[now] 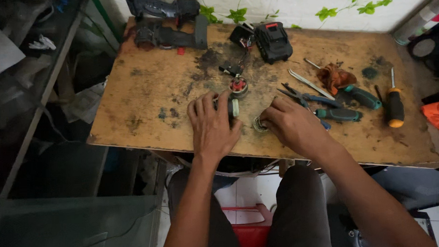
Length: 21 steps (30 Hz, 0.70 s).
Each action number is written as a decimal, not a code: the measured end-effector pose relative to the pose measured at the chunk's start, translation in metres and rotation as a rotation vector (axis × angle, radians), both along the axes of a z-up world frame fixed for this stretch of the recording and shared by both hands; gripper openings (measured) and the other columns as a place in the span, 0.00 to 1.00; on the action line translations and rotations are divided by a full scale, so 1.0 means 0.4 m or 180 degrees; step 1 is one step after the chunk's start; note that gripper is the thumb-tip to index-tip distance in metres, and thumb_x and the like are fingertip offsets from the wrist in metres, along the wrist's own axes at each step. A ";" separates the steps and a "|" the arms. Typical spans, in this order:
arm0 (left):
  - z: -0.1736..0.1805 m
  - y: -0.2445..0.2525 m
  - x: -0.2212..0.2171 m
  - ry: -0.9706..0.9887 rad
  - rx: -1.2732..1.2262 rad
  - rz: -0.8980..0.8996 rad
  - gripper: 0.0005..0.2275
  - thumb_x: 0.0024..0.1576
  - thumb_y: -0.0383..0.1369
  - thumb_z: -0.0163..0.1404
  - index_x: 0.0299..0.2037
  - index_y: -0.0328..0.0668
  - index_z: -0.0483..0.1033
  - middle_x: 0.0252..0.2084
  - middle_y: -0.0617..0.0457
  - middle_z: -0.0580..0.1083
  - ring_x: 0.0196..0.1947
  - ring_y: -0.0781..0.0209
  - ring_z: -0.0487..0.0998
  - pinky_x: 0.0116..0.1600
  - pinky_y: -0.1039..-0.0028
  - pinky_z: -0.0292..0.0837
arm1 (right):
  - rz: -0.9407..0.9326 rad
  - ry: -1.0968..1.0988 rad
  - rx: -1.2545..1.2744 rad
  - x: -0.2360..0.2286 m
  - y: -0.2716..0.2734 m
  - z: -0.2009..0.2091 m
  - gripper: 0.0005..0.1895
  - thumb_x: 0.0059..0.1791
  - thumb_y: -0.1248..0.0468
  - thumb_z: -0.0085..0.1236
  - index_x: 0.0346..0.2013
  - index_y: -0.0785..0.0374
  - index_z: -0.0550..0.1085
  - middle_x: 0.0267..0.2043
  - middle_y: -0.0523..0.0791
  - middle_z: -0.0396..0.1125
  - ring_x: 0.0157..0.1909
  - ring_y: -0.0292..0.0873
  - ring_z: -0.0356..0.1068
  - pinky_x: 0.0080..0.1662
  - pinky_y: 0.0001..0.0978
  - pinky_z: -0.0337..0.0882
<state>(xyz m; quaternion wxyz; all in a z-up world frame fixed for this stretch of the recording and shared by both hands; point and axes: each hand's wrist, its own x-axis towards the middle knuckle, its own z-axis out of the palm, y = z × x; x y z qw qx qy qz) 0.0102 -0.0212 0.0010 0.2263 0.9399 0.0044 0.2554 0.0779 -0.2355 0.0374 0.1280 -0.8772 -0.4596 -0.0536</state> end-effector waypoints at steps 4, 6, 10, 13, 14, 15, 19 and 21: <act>-0.007 0.002 0.000 -0.0076 0.0057 0.0012 0.29 0.50 0.33 0.54 0.66 0.46 0.67 0.53 0.41 0.65 0.60 0.40 0.65 0.69 0.39 0.51 | -0.0049 -0.0019 0.0060 -0.012 0.006 0.008 0.05 0.51 0.63 0.60 0.39 0.59 0.73 0.37 0.48 0.64 0.43 0.56 0.71 0.44 0.49 0.73; 0.003 0.000 -0.003 0.0046 0.0063 0.0027 0.29 0.50 0.33 0.55 0.66 0.43 0.67 0.56 0.38 0.64 0.64 0.36 0.64 0.70 0.33 0.48 | -0.0268 0.0361 0.0323 -0.032 0.009 0.035 0.04 0.53 0.65 0.57 0.40 0.61 0.72 0.36 0.50 0.63 0.40 0.60 0.71 0.43 0.54 0.73; -0.007 -0.001 -0.002 0.0045 0.0140 0.0060 0.31 0.50 0.35 0.57 0.67 0.46 0.66 0.58 0.39 0.65 0.66 0.36 0.63 0.71 0.31 0.45 | -0.0617 0.0479 0.0964 -0.063 -0.022 0.059 0.07 0.54 0.69 0.56 0.46 0.58 0.75 0.36 0.45 0.64 0.39 0.57 0.72 0.42 0.54 0.73; -0.008 -0.002 -0.001 0.0015 0.0135 0.0074 0.33 0.47 0.36 0.62 0.67 0.46 0.68 0.60 0.38 0.65 0.67 0.35 0.62 0.71 0.28 0.44 | -0.1024 0.0300 0.1537 -0.082 -0.047 0.018 0.05 0.56 0.68 0.58 0.47 0.59 0.75 0.34 0.46 0.63 0.33 0.57 0.70 0.36 0.52 0.72; -0.007 -0.002 -0.001 -0.0015 0.0087 0.0068 0.33 0.47 0.34 0.61 0.67 0.46 0.67 0.60 0.38 0.64 0.68 0.34 0.62 0.71 0.27 0.43 | -0.1134 0.0213 0.1806 -0.083 -0.055 -0.010 0.05 0.56 0.68 0.59 0.46 0.58 0.76 0.34 0.44 0.64 0.30 0.53 0.70 0.35 0.47 0.73; -0.005 -0.004 0.000 -0.0044 0.0039 0.0062 0.33 0.48 0.33 0.61 0.68 0.46 0.67 0.60 0.38 0.64 0.68 0.34 0.62 0.71 0.27 0.42 | -0.1244 0.0125 0.2075 -0.084 -0.064 -0.038 0.05 0.56 0.69 0.60 0.45 0.57 0.77 0.34 0.42 0.65 0.28 0.48 0.70 0.34 0.43 0.73; 0.015 -0.010 -0.016 -0.0217 0.0160 0.0098 0.33 0.47 0.32 0.63 0.66 0.45 0.68 0.60 0.38 0.64 0.68 0.34 0.61 0.71 0.26 0.42 | -0.1246 0.0138 0.2442 -0.106 -0.055 -0.061 0.05 0.57 0.73 0.55 0.48 0.64 0.74 0.36 0.50 0.65 0.34 0.57 0.73 0.36 0.49 0.75; 0.009 -0.009 -0.017 -0.0245 0.0048 0.0024 0.28 0.49 0.31 0.62 0.62 0.41 0.71 0.62 0.36 0.63 0.68 0.31 0.60 0.70 0.22 0.41 | -0.1415 -0.0008 0.2702 -0.110 -0.050 -0.065 0.08 0.55 0.76 0.56 0.47 0.65 0.77 0.37 0.48 0.68 0.36 0.57 0.75 0.37 0.46 0.76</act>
